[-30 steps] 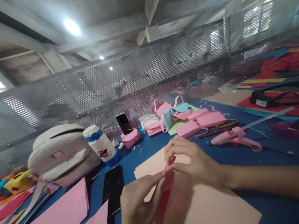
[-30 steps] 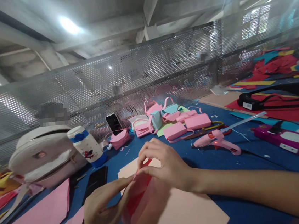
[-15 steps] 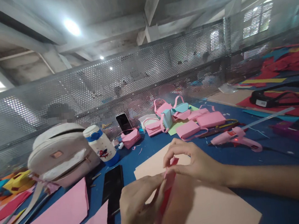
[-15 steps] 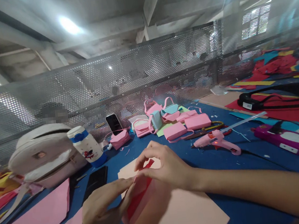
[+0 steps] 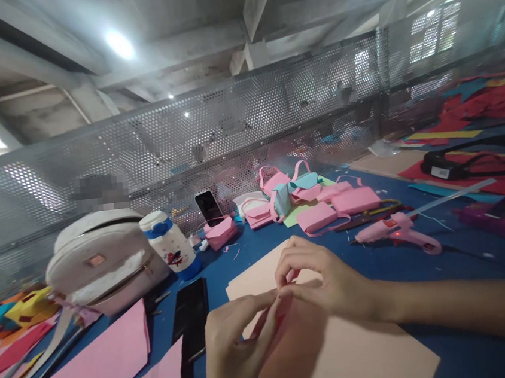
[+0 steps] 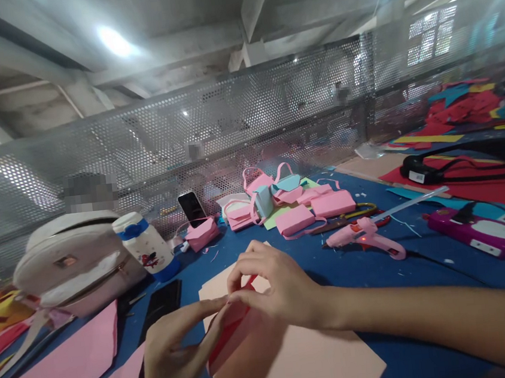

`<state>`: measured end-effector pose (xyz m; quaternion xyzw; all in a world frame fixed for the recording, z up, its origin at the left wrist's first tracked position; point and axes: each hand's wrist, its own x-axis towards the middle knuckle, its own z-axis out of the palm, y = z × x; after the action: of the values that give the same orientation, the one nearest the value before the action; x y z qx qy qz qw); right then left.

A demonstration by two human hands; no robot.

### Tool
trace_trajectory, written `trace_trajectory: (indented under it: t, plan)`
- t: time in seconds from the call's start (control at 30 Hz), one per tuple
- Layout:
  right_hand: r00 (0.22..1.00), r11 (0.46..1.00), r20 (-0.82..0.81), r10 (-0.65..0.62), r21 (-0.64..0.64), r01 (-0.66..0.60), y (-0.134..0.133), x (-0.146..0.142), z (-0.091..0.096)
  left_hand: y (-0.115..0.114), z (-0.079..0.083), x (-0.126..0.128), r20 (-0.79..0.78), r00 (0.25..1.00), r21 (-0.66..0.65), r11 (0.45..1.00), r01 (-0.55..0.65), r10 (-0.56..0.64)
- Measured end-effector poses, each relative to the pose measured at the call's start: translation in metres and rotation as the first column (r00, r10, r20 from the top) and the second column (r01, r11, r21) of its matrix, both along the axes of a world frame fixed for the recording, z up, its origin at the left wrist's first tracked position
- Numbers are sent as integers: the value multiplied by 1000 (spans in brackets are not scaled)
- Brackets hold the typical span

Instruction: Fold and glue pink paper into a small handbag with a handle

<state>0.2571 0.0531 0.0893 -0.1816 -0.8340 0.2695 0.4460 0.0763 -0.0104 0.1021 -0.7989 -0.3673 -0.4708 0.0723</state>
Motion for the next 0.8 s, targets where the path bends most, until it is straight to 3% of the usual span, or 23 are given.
trace_trajectory:
  t: [0.17,0.33,0.43,0.7,0.8]
  plan:
    - [1000,998,12,-1,63,0,1,0,1,2,-2,0,41,999,-47,998,30,-28]
    - [999,997,9,-44,60,44,4,2,5,1,-3,-5,116,993,-328,945,5,35]
    - [999,999,12,-52,-2,52,6,4,8,1,-1,-7,151,987,-412,911,4,64]
    - [989,984,-73,-131,-127,121,19,10,14,9,-2,-11,319,932,-470,882,-1,171]
    - [993,993,-93,-68,-102,58,18,11,9,7,-3,-10,312,937,-459,888,4,157]
